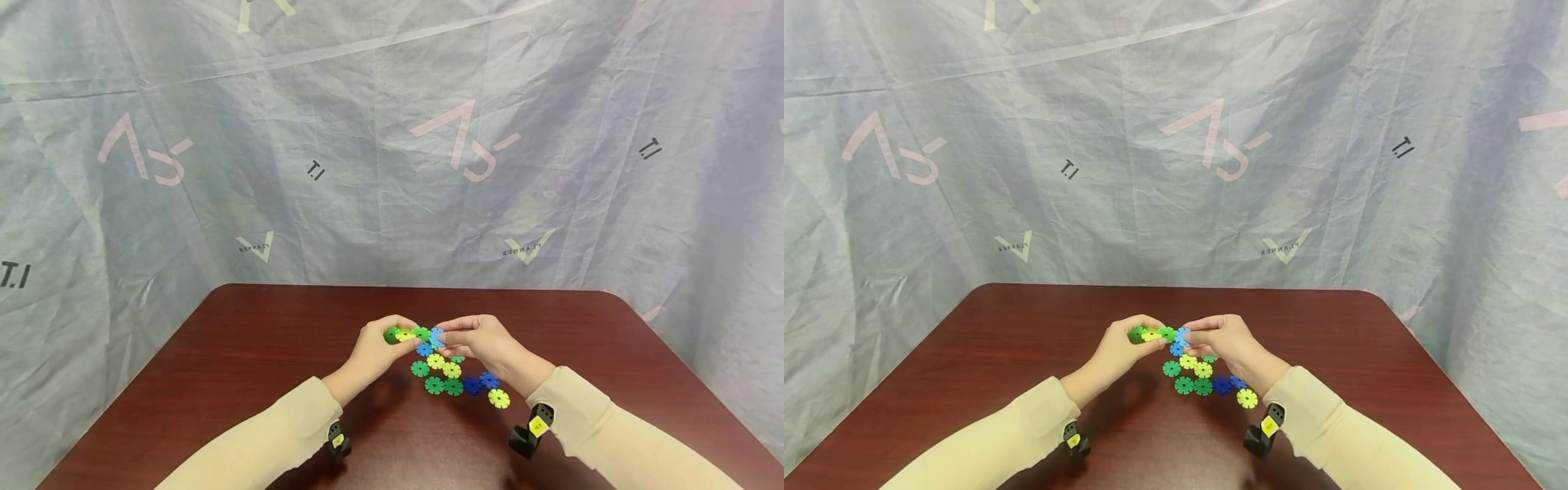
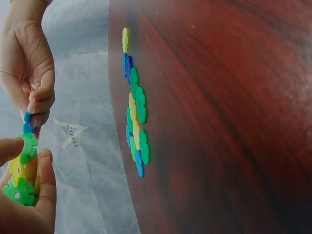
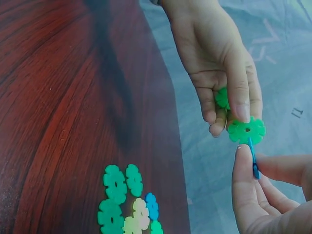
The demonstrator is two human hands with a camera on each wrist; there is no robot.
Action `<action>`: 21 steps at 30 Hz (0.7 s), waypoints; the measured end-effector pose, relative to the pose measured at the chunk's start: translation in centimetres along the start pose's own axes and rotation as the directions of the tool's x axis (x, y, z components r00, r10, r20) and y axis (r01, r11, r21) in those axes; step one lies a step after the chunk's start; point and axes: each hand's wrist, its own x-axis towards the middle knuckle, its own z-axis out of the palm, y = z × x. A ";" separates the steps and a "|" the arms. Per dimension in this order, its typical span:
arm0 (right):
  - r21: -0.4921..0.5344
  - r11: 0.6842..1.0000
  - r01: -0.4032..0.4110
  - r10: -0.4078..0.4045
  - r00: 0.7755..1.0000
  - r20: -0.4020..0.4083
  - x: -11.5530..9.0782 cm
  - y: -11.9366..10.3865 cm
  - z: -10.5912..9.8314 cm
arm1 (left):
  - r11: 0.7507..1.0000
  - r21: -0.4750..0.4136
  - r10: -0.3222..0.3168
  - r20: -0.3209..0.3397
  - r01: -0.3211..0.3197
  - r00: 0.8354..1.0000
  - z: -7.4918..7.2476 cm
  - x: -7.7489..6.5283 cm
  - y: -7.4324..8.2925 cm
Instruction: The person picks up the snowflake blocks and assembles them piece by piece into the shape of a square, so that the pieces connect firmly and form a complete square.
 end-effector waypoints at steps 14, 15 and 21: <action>-0.020 1.000 0.004 -0.004 1.000 0.004 -0.2 -0.3 0.2 | 1.000 0.011 0.004 0.071 -0.005 0.997 -0.1 0.0 0.1; -0.023 1.000 0.001 -0.001 1.000 0.004 -0.3 -0.3 0.3 | 1.000 0.019 0.001 0.077 -0.002 0.997 -0.1 0.0 0.1; -0.028 1.000 -0.011 0.011 1.000 -0.006 -0.3 -0.4 0.5 | 0.998 0.056 0.010 0.094 -0.015 0.996 0.0 0.0 0.4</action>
